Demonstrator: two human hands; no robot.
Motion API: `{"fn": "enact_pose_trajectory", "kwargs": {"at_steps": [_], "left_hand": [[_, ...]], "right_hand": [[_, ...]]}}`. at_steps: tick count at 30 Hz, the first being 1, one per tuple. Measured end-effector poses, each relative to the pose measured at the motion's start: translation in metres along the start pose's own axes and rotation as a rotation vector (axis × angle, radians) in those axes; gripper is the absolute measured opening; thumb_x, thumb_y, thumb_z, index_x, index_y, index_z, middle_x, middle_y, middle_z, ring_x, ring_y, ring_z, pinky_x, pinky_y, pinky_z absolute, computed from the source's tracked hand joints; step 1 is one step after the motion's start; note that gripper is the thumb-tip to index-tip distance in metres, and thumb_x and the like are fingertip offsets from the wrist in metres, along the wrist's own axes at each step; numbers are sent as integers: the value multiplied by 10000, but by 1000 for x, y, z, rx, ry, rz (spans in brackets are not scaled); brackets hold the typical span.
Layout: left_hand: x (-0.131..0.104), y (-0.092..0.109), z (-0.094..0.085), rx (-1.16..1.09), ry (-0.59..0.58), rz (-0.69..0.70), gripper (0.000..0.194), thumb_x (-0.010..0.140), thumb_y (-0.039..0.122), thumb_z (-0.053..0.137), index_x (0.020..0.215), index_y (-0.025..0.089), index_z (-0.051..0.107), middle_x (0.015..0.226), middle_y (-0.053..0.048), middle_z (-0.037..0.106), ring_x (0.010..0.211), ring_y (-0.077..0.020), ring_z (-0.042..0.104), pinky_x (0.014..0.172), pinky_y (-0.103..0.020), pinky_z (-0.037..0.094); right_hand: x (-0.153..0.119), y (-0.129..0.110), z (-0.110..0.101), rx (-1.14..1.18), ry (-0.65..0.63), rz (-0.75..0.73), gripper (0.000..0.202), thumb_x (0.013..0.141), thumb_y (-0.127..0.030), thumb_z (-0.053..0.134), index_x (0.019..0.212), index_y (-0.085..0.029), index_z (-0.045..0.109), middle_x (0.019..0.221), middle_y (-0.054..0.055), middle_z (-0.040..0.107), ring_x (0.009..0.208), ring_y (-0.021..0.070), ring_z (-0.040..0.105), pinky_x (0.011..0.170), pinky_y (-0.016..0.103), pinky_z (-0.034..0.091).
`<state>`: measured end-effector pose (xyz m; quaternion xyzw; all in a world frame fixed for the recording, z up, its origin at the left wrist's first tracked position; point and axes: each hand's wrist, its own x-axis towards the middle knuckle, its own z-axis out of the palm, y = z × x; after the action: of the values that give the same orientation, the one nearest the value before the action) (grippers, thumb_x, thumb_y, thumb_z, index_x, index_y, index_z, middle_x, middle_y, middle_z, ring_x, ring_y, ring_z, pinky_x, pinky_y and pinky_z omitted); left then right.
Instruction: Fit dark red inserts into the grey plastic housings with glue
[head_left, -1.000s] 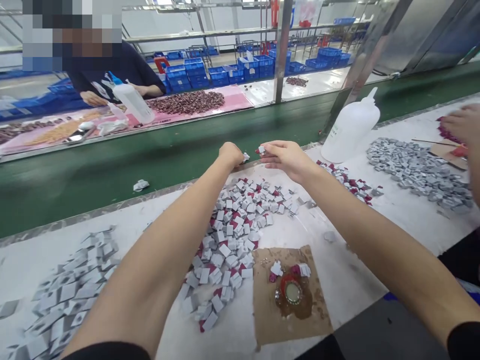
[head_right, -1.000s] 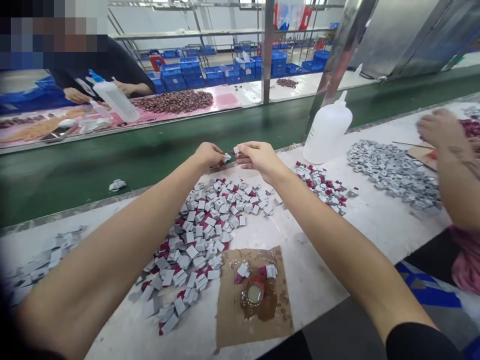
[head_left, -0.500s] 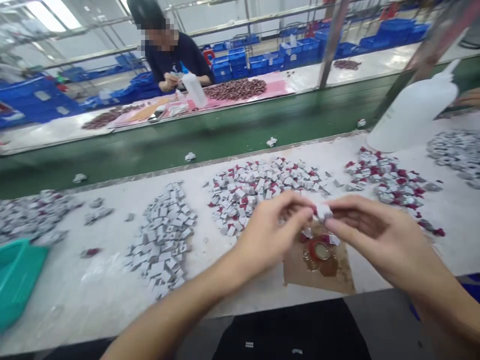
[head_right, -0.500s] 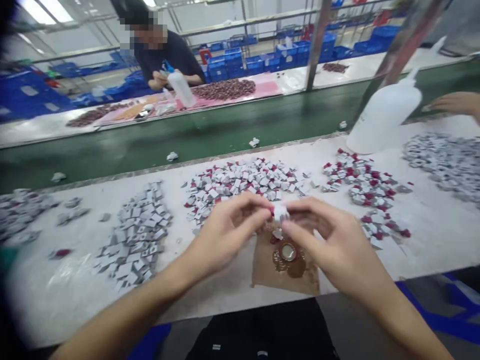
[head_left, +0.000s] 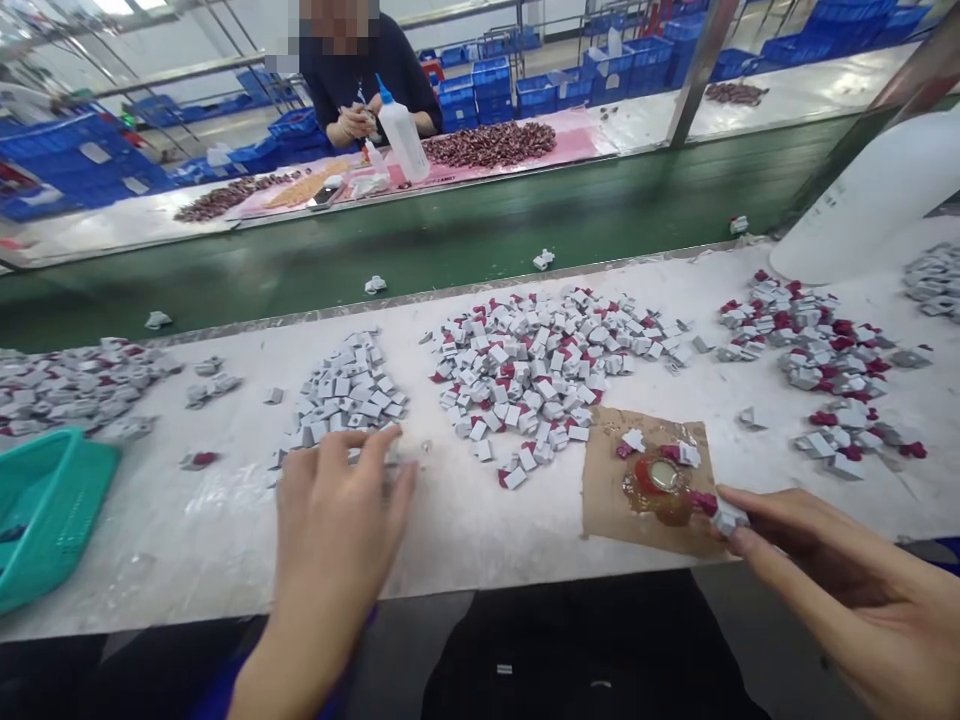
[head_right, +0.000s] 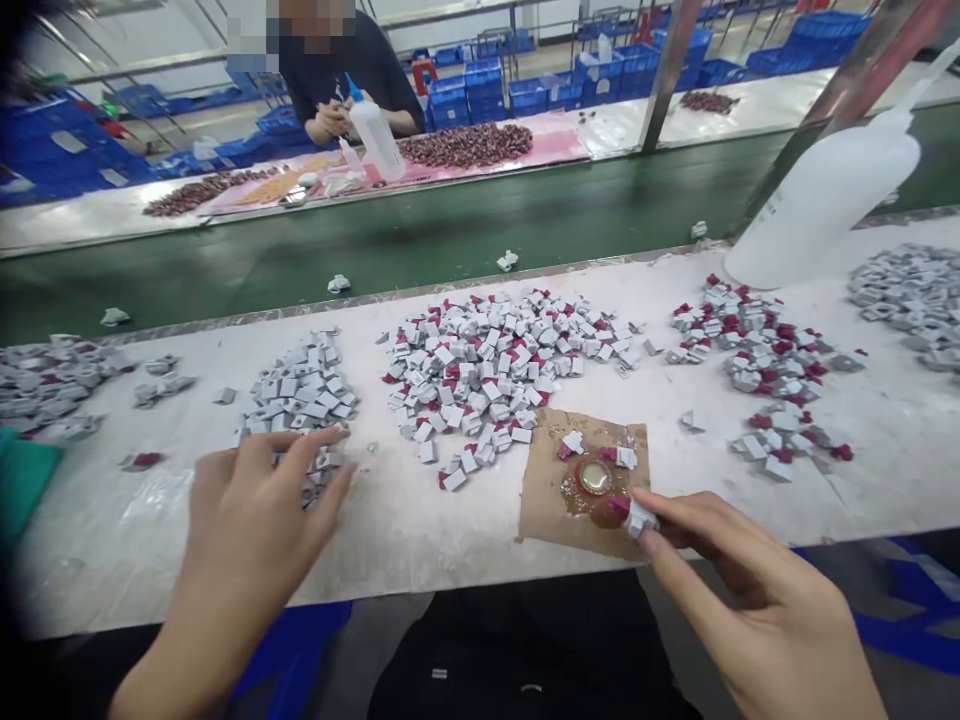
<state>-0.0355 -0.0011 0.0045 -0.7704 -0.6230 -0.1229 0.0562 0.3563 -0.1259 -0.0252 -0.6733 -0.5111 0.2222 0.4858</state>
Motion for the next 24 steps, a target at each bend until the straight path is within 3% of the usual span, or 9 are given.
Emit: {"fn": "enact_pose_trajectory", "kwargs": {"at_steps": [2,4,8,12,14,19,24], "left_hand": [[3,-24,5,92,-40,1,342,1106,452,607,1211,239,853,1258,-244,753,1118,-528,680,937,-658,549],[4,-33,9,77,-16,-3,304,1097,461,588,1063,277,828,1206,-203,750,1096,-505,688,956,-659,544],[-3,-17,17,-115,45,-9,236,1094,492,604,1101,328,775,1192,-136,743,1125,-459,691,1042,-641,538],[-18,13,25,-383,-87,-28,195,1085,473,711,1209,331,759,1080,-51,760,866,-300,694,823,-446,575],[-25,22,30,-476,-104,-35,157,1085,424,710,1187,310,746,1039,-34,760,821,-256,706,789,-389,571],[-32,21,37,-395,-94,-29,142,1075,441,706,1119,308,726,1003,-22,797,772,-253,714,723,-370,545],[-24,17,35,-383,-169,-15,254,1058,474,704,1230,298,769,907,-11,762,744,-257,734,722,-374,579]], "right_hand": [[1,3,0,-28,29,37,169,999,-490,928,1136,-400,969,1123,23,939,949,296,918,817,353,784],[4,1,2,-25,36,57,165,1012,-487,920,1128,-380,969,1121,25,938,966,277,913,841,330,772],[9,-6,11,21,11,66,189,1058,-382,883,1227,-349,959,1174,50,925,998,267,893,823,339,751],[13,-13,20,65,8,43,186,1075,-329,859,1234,-339,957,1173,59,920,1024,277,884,810,366,739],[14,-15,21,53,10,33,182,1085,-325,847,1229,-338,958,1188,67,920,1055,293,883,829,391,740],[22,-18,20,44,-37,8,168,1095,-328,833,1207,-333,958,1157,59,918,1049,287,882,867,404,732],[29,-19,19,12,-85,-23,167,1106,-304,812,1197,-314,952,1085,48,899,978,257,861,836,391,697]]}}
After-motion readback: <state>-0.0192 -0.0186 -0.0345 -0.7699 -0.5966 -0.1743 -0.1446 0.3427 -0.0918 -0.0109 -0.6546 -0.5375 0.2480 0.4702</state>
